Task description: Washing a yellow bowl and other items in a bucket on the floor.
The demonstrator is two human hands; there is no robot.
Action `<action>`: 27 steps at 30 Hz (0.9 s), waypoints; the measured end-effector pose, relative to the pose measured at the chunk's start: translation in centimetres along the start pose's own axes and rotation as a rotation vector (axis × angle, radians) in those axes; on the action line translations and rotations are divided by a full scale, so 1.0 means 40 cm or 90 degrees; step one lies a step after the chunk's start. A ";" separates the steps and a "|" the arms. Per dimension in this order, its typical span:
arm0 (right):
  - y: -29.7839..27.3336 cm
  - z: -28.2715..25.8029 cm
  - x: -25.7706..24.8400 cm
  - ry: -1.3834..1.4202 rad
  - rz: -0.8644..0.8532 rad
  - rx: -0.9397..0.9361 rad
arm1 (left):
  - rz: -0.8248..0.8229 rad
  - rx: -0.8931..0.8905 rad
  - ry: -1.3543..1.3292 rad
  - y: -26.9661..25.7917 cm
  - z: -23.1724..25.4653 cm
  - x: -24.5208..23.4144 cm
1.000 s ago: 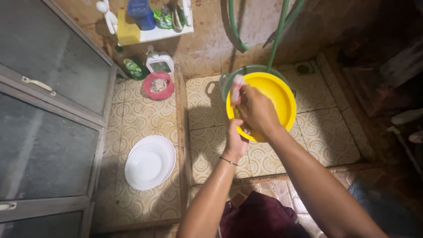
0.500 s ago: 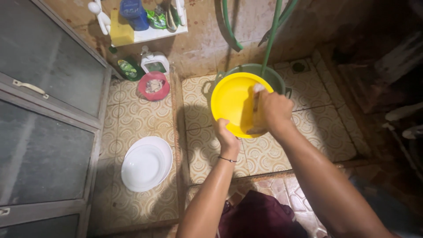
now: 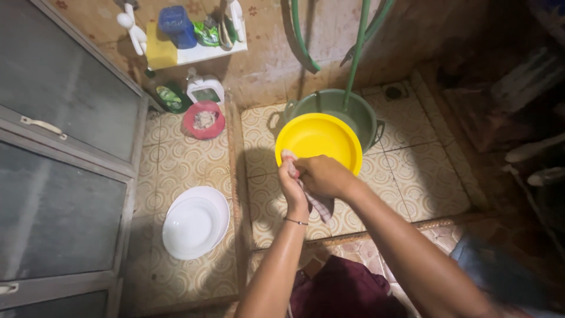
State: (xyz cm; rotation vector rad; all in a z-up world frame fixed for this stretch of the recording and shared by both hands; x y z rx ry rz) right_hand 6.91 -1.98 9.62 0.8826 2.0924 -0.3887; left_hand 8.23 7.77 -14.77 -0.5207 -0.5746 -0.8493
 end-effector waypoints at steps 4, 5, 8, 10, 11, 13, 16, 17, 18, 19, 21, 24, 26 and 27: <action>0.003 0.003 -0.011 0.078 0.166 0.008 | -0.145 0.035 -0.076 -0.185 0.260 0.266; -0.002 0.012 -0.028 0.114 0.220 0.039 | -0.152 0.026 -0.068 -0.207 0.266 0.281; -0.002 0.033 -0.072 0.150 0.311 0.121 | -0.130 0.032 0.011 -0.229 0.236 0.260; -0.006 0.037 -0.117 0.149 0.352 0.175 | -0.106 0.044 0.083 -0.236 0.211 0.235; -0.011 0.039 -0.149 0.134 0.380 0.214 | -0.074 0.008 0.180 -0.237 0.186 0.220; -0.015 0.046 -0.202 0.121 0.409 0.252 | -0.043 -0.027 0.277 -0.251 0.184 0.221; -0.020 0.084 -0.253 0.021 0.411 0.319 | -0.135 0.104 0.149 -0.281 0.279 0.296; -0.028 0.105 -0.268 0.005 0.430 0.329 | -0.129 0.095 0.143 -0.280 0.282 0.294; -0.035 0.126 -0.282 -0.010 0.448 0.338 | -0.123 0.086 0.137 -0.278 0.284 0.292; -0.041 0.122 -0.288 -0.011 0.447 0.340 | -0.124 0.084 0.137 -0.271 0.275 0.285; -0.029 0.102 -0.283 -0.016 0.386 0.294 | -0.144 0.103 0.153 -0.259 0.262 0.278; 0.002 0.066 -0.218 0.008 0.356 0.076 | -0.176 0.075 0.141 -0.269 0.284 0.309; 0.009 -0.013 -0.191 -0.005 0.250 0.047 | -0.149 0.086 0.186 -0.242 0.267 0.274; 0.019 -0.060 -0.159 -0.016 0.148 0.017 | -0.125 0.099 0.233 -0.226 0.265 0.255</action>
Point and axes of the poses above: each hand's wrist, its own y-axis towards the middle knuckle, its own x-axis out of the palm, z = x × y, the point moved 10 cm from there along y, towards the middle knuckle
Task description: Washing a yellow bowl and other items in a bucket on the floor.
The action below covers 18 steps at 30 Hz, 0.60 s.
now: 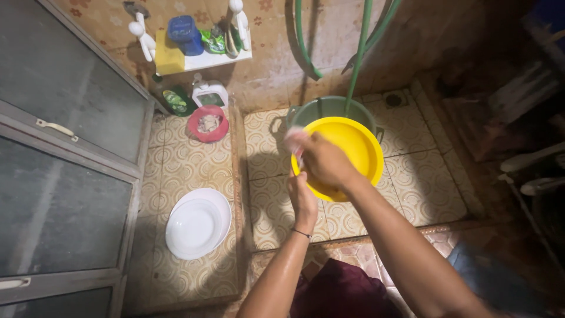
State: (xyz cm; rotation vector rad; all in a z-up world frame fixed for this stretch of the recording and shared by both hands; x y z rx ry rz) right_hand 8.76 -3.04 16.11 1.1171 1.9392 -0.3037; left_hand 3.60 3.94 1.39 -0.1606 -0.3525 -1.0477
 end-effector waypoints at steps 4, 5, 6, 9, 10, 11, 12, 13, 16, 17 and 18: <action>-0.033 -0.063 0.054 0.030 -0.083 -0.131 | 0.057 -0.013 0.008 0.036 -0.037 -0.054; -0.036 -0.072 0.054 0.035 -0.105 -0.125 | 0.048 0.007 -0.044 0.035 -0.023 -0.048; -0.042 -0.078 0.055 0.041 -0.126 -0.116 | 0.037 0.026 -0.095 0.032 -0.012 -0.042; -0.049 -0.065 0.036 0.005 -0.103 -0.127 | -0.011 0.060 -0.034 0.034 0.002 -0.024; -0.047 -0.085 0.016 0.005 -0.102 -0.125 | -0.012 0.059 -0.033 0.028 0.013 -0.020; -0.042 -0.077 -0.005 -0.027 -0.092 -0.053 | -0.036 0.049 -0.007 0.021 0.020 -0.007; -0.038 -0.073 -0.025 -0.058 -0.084 0.015 | -0.058 0.041 0.021 0.015 0.028 0.001; -0.027 -0.042 -0.010 -0.057 -0.084 0.014 | -0.056 0.042 0.021 0.007 0.053 0.016; -0.003 0.068 -0.024 -0.106 0.036 0.086 | -0.061 0.051 0.032 -0.012 0.096 0.043; -0.002 0.097 -0.047 -0.125 0.089 0.113 | -0.052 0.037 0.025 -0.013 0.083 0.038; 0.008 0.119 -0.073 -0.145 0.147 0.134 | -0.043 0.030 0.017 -0.003 0.077 0.033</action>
Point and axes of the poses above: each hand's wrist, its own y-axis towards the middle knuckle, its own x-axis out of the palm, z = x × y, the point moved 10 cm from there along y, towards the middle knuckle
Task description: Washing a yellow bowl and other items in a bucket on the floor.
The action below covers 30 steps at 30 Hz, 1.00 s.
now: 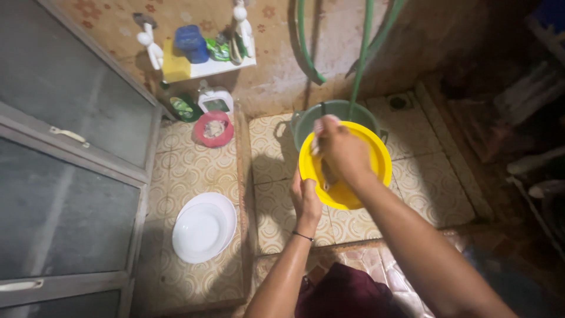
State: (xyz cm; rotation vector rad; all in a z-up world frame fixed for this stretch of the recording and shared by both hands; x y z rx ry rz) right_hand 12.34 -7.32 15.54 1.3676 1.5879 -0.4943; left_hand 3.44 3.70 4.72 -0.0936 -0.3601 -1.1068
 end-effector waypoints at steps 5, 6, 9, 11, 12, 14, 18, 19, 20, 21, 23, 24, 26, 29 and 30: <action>0.030 0.063 -0.067 -0.142 -0.067 0.143 | 0.010 0.088 0.043 0.011 0.064 0.001; 0.027 0.089 -0.076 -0.184 -0.097 0.203 | 0.009 0.105 0.039 0.009 0.092 0.006; 0.018 0.175 -0.050 -0.197 -0.060 0.210 | 0.002 0.081 -0.047 0.026 0.059 0.003; 0.001 0.202 -0.051 -0.219 -0.073 0.230 | 0.024 0.061 -0.075 0.034 -0.001 -0.011; -0.005 0.217 -0.050 -0.233 -0.080 0.252 | 0.041 0.046 -0.099 0.044 -0.032 -0.024; -0.028 0.220 -0.066 -0.230 -0.096 0.283 | 0.053 0.030 -0.109 0.045 -0.057 -0.036; -0.063 0.238 -0.058 -0.172 -0.113 0.310 | 0.086 0.051 -0.131 0.046 -0.001 -0.043; -0.063 0.243 -0.046 -0.173 -0.112 0.312 | 0.084 0.051 -0.132 0.042 0.005 -0.042; -0.061 0.243 -0.036 -0.157 -0.099 0.293 | 0.088 0.072 -0.101 0.035 0.017 -0.042; -0.058 0.244 -0.026 -0.141 -0.087 0.274 | 0.092 0.093 -0.071 0.028 0.028 -0.040; -0.053 0.256 -0.022 -0.125 -0.092 0.280 | 0.075 0.058 -0.094 0.029 -0.022 -0.044; -0.045 0.260 -0.019 -0.106 -0.098 0.283 | 0.060 0.027 -0.115 0.036 -0.049 -0.042; -0.035 0.271 -0.023 -0.112 -0.125 0.273 | 0.023 -0.041 -0.109 0.071 -0.134 -0.077; -0.034 0.244 -0.015 -0.126 -0.218 0.248 | -0.080 -0.190 -0.122 0.119 -0.161 -0.075; -0.038 0.224 -0.002 -0.138 -0.280 0.228 | -0.141 -0.266 -0.146 0.123 -0.159 -0.059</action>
Point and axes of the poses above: each hand's wrist, its own y-axis towards the middle knuckle, its own x-axis out of the palm, z = x × y, the point moved 10 cm from there along y, towards the middle knuckle
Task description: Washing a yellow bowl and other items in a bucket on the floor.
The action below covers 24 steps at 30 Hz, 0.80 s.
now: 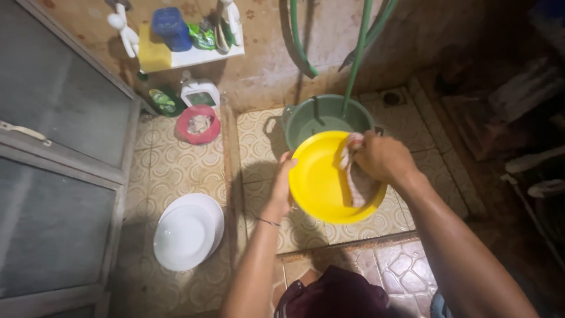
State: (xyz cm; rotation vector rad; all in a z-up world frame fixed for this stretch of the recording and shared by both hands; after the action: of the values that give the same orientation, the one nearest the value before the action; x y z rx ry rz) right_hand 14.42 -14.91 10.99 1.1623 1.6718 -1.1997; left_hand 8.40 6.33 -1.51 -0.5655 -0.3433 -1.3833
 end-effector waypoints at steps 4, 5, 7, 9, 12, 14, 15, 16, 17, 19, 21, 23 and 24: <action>-0.025 -0.055 0.025 -0.059 0.034 -0.105 | -0.150 -0.161 0.027 -0.021 -0.012 0.062; -0.038 -0.080 0.014 -0.036 0.066 -0.152 | -0.155 -0.162 0.044 -0.013 -0.029 0.059; -0.052 -0.118 0.004 -0.011 0.107 -0.195 | -0.168 -0.160 0.066 0.001 -0.053 0.070; -0.101 -0.201 0.007 -0.002 0.172 -0.389 | -0.203 -0.138 0.029 -0.012 -0.080 0.110; -0.121 -0.241 0.064 -0.096 0.246 -0.501 | -0.070 -0.146 0.116 0.040 -0.176 0.005; -0.113 -0.236 0.064 -0.117 0.263 -0.476 | -0.075 -0.136 0.132 0.038 -0.182 -0.003; -0.107 -0.230 0.063 -0.139 0.278 -0.452 | -0.079 -0.126 0.146 0.037 -0.184 -0.005; -0.099 -0.226 0.059 -0.139 0.277 -0.451 | -0.079 -0.128 0.146 0.020 -0.150 0.028; -0.074 -0.198 0.046 -0.131 0.283 -0.370 | -0.123 -0.059 0.086 0.004 -0.088 0.082; -0.053 -0.168 0.028 -0.120 0.287 -0.292 | -0.164 0.011 0.028 -0.007 -0.043 0.120; -0.052 -0.126 -0.029 -0.122 0.381 -0.183 | -0.146 0.126 0.055 0.022 -0.036 0.097; -0.033 -0.089 -0.043 -0.100 0.331 -0.127 | -0.113 0.158 0.068 -0.003 0.021 0.119; -0.020 -0.057 -0.039 -0.078 0.279 -0.070 | -0.080 0.187 0.079 -0.017 0.052 0.123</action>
State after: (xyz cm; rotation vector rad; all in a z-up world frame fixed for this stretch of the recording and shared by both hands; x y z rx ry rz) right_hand 13.98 -13.21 13.26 1.2759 1.2864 -0.8734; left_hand 8.74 3.39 2.99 -0.2186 -0.4772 -1.4484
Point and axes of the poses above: each hand's wrist, its own y-axis towards the middle knuckle, its own x-axis out of the palm, z = x × y, the point moved 10 cm from there along y, towards the middle knuckle
